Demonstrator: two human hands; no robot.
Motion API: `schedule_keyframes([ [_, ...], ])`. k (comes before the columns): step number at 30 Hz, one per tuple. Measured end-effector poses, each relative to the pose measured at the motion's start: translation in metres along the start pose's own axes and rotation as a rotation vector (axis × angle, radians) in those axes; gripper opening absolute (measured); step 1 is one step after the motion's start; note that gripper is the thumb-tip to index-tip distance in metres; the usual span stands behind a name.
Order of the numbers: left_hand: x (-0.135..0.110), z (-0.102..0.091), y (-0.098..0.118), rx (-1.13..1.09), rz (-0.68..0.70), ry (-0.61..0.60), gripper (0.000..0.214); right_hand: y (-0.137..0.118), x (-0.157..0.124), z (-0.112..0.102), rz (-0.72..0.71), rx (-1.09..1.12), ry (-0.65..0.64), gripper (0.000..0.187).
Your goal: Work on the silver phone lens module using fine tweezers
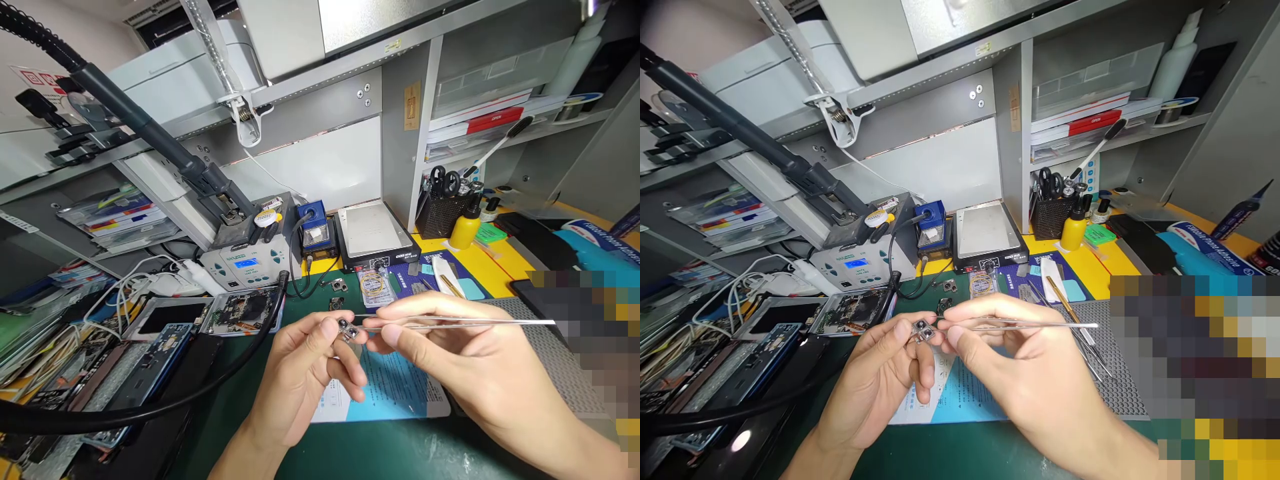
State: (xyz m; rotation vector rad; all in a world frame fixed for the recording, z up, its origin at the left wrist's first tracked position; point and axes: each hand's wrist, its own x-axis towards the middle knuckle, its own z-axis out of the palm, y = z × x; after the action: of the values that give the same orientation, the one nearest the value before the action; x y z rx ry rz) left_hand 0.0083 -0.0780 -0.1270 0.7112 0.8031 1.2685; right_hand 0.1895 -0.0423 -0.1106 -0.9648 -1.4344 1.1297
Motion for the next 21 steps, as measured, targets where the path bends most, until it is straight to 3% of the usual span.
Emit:
schedule_keyframes([
  [5,0.0007,-0.0003,-0.0005,0.039,0.011,0.022,0.026,0.0019,-0.0017,-0.0010,-0.021,0.006,0.004,0.042],
  [12,-0.0025,0.0011,-0.0018,0.147,0.092,0.016,0.024,0.0033,-0.0054,-0.0046,-0.005,0.116,-0.115,0.009],
  [16,-0.0052,0.0029,-0.0037,0.278,0.175,0.070,0.023,0.0022,-0.0058,-0.0049,-0.133,-0.021,-0.069,0.004],
  [21,-0.0070,0.0032,-0.0060,0.364,0.218,0.094,0.024,0.0015,-0.0072,-0.0068,-0.294,-0.210,-0.049,0.011],
])
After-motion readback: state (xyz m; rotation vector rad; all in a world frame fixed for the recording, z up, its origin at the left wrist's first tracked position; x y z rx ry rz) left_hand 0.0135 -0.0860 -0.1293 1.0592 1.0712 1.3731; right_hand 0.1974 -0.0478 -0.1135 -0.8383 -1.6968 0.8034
